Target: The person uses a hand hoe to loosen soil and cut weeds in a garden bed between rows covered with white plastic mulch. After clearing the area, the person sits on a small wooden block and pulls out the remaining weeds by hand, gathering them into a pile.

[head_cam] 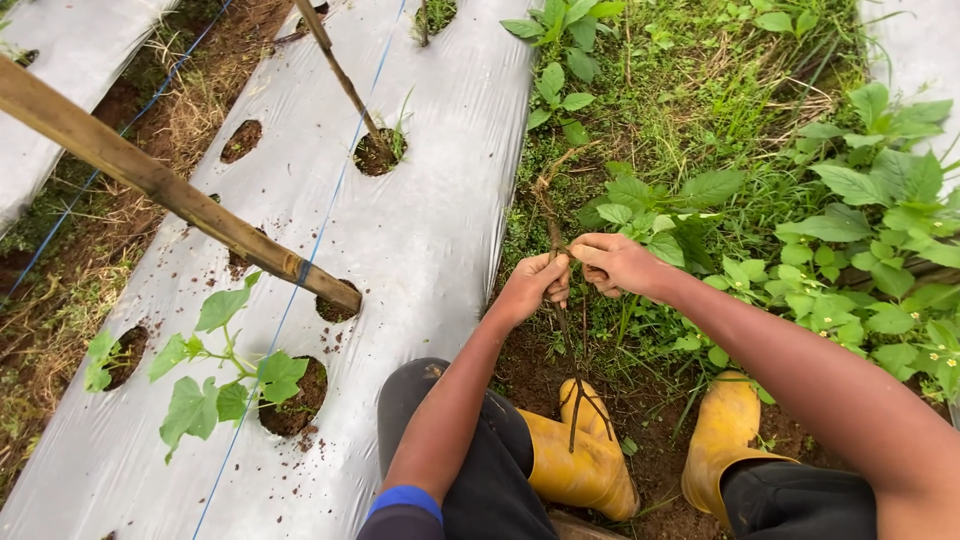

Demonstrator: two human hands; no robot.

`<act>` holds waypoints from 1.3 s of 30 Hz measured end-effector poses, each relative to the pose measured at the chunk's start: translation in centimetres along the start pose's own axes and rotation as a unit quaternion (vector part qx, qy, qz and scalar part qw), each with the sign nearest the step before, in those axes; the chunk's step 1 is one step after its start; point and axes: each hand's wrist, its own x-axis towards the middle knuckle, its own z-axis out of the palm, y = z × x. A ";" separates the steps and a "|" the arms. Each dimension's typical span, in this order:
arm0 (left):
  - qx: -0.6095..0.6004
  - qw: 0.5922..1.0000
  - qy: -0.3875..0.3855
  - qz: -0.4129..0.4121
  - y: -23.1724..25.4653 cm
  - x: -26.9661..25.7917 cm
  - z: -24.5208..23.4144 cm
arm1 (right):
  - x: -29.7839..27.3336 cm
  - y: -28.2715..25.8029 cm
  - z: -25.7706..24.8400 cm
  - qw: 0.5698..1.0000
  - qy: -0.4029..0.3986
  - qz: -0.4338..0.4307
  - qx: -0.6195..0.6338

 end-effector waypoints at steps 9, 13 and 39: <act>0.048 0.997 0.046 0.038 0.9 0.3 1.4 | -0.7 -2.6 -0.4 0.996 0.022 0.044 -0.070; 0.092 0.990 0.080 0.074 2.6 -0.2 2.4 | -0.9 -4.4 -0.8 0.993 0.025 0.045 -0.110; 0.433 0.895 0.063 -0.085 4.3 -0.6 3.1 | -2.3 -5.7 -1.1 0.852 0.144 0.167 -0.476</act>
